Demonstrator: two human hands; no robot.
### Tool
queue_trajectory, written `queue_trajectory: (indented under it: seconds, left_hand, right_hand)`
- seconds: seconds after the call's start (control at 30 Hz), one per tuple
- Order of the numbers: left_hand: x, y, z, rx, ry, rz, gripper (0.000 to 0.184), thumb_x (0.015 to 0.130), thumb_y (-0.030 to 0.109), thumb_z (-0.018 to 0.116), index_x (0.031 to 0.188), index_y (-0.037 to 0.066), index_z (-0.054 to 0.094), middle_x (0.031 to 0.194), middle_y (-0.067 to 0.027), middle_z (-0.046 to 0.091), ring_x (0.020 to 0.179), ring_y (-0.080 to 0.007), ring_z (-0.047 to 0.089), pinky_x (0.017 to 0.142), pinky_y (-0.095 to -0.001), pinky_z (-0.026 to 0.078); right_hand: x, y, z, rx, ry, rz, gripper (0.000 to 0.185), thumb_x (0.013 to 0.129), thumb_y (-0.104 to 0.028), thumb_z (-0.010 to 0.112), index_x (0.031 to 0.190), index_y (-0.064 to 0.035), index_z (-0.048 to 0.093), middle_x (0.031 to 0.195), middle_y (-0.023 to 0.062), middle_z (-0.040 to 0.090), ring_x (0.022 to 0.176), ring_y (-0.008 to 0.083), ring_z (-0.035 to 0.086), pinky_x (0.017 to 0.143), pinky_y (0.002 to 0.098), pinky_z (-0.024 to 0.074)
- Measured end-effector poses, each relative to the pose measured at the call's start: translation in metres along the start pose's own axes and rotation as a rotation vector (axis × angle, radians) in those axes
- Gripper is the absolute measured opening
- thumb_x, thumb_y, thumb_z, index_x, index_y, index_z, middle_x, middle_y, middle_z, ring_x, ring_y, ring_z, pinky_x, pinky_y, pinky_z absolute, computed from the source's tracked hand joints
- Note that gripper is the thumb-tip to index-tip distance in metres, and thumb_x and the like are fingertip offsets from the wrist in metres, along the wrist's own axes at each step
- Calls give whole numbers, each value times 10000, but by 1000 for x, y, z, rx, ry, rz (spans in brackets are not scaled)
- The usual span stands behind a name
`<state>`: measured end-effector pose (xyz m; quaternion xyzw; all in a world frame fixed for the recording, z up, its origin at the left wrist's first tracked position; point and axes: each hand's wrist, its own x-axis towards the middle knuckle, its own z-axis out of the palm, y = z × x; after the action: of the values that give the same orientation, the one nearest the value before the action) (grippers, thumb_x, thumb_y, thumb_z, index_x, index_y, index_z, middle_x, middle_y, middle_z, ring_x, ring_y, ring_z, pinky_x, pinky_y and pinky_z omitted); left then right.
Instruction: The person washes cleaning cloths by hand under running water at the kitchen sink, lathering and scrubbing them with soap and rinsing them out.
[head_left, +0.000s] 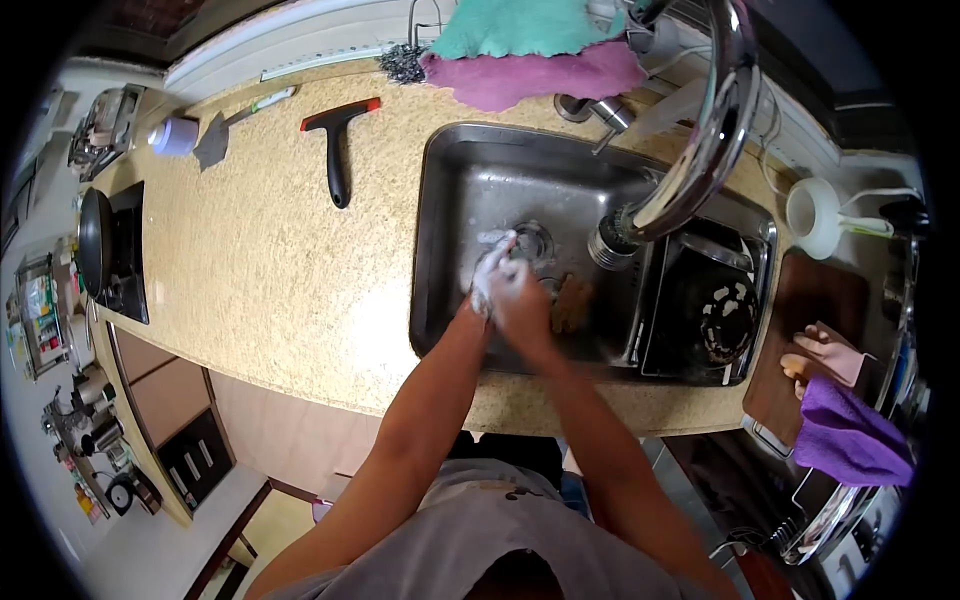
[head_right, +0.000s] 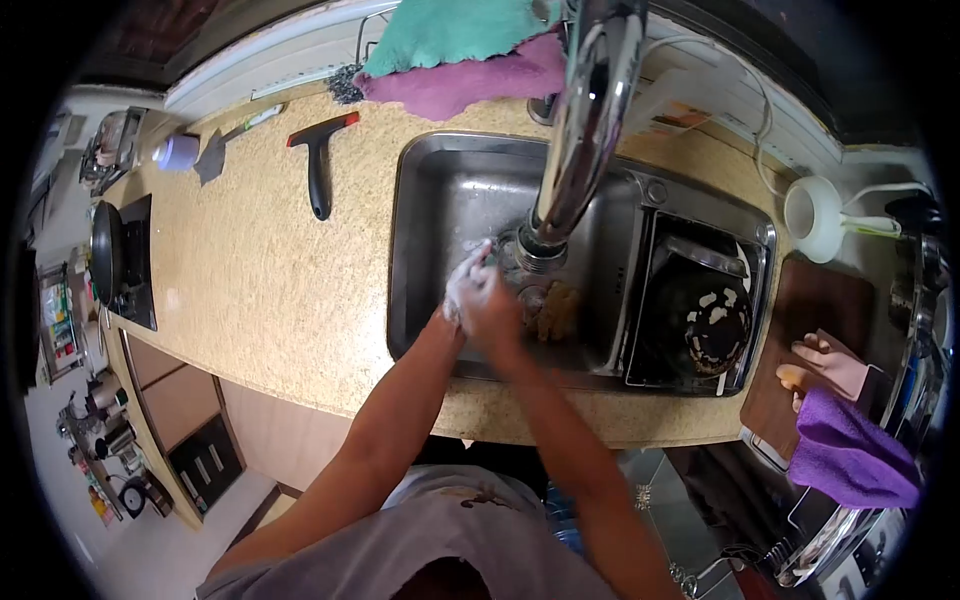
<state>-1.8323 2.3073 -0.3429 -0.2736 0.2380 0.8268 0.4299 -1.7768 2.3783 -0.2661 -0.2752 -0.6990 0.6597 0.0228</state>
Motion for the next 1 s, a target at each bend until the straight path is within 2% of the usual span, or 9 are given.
queue_trajectory:
  seconds: [0.07,0.17,0.27,0.4,0.47,0.67,0.77,0.87,1.0]
  left_hand:
    - [5,-4,-3,-170,-125,-114,242,942,303,522,1025,86,593,847,-39,642,735,-169,605,648,-317,500]
    - [16,-30,6,-196,-69,-45,329,968,307,431,1135,52,554,968,-92,629,856,-221,605,732,-382,496]
    - [-1,-25,27,-137,134,-24,285,962,306,422,876,87,583,776,-79,600,691,-196,596,639,-340,510]
    - [-8,-5,13,7,-270,-99,346,924,428,475,908,105,598,836,-27,596,804,-152,576,706,-292,486]
    - [-12,-23,30,354,308,190,334,912,431,500,909,113,604,742,-14,578,632,-139,552,572,-303,459]
    - [-32,-9,41,643,437,116,494,907,530,474,1040,76,615,937,-95,641,714,-193,599,531,-295,482]
    - [-13,-17,5,519,-150,254,562,956,504,376,990,-15,590,883,-129,623,687,-232,603,541,-323,497]
    - [-22,-8,23,679,255,31,391,952,419,440,958,64,604,876,-60,594,742,-200,582,666,-305,484]
    - [-6,-2,-25,232,-114,-250,376,930,422,484,1012,72,593,953,-75,593,801,-208,581,727,-318,497]
  right_hand:
    - [-12,-5,4,-571,59,-151,244,866,-217,599,960,2,546,810,234,633,668,364,625,615,417,496]
    - [47,7,-17,-560,58,47,256,834,-235,606,936,0,612,819,242,629,687,387,622,624,436,488]
    - [29,-18,-13,-336,70,226,212,818,-230,609,841,-24,653,771,205,640,696,384,622,637,446,489]
    - [12,11,-4,-479,154,-397,308,833,-299,608,710,-18,641,685,209,611,671,396,602,634,456,478]
    - [48,63,-25,-643,63,-87,383,822,-389,619,885,-13,650,802,217,624,774,422,599,699,446,485]
    - [54,44,-46,-606,185,27,307,848,-297,579,983,-22,597,899,238,633,861,418,606,757,486,478]
    - [26,34,-47,-482,23,-76,287,854,-266,573,1029,-39,590,957,227,628,906,406,600,783,469,476]
    - [19,6,-47,-380,33,-46,262,824,-198,596,1033,-41,589,974,208,626,906,388,607,779,447,478]
    - [8,-19,-36,-231,44,-73,235,792,-120,609,1024,-84,597,935,186,627,861,363,620,749,415,492]
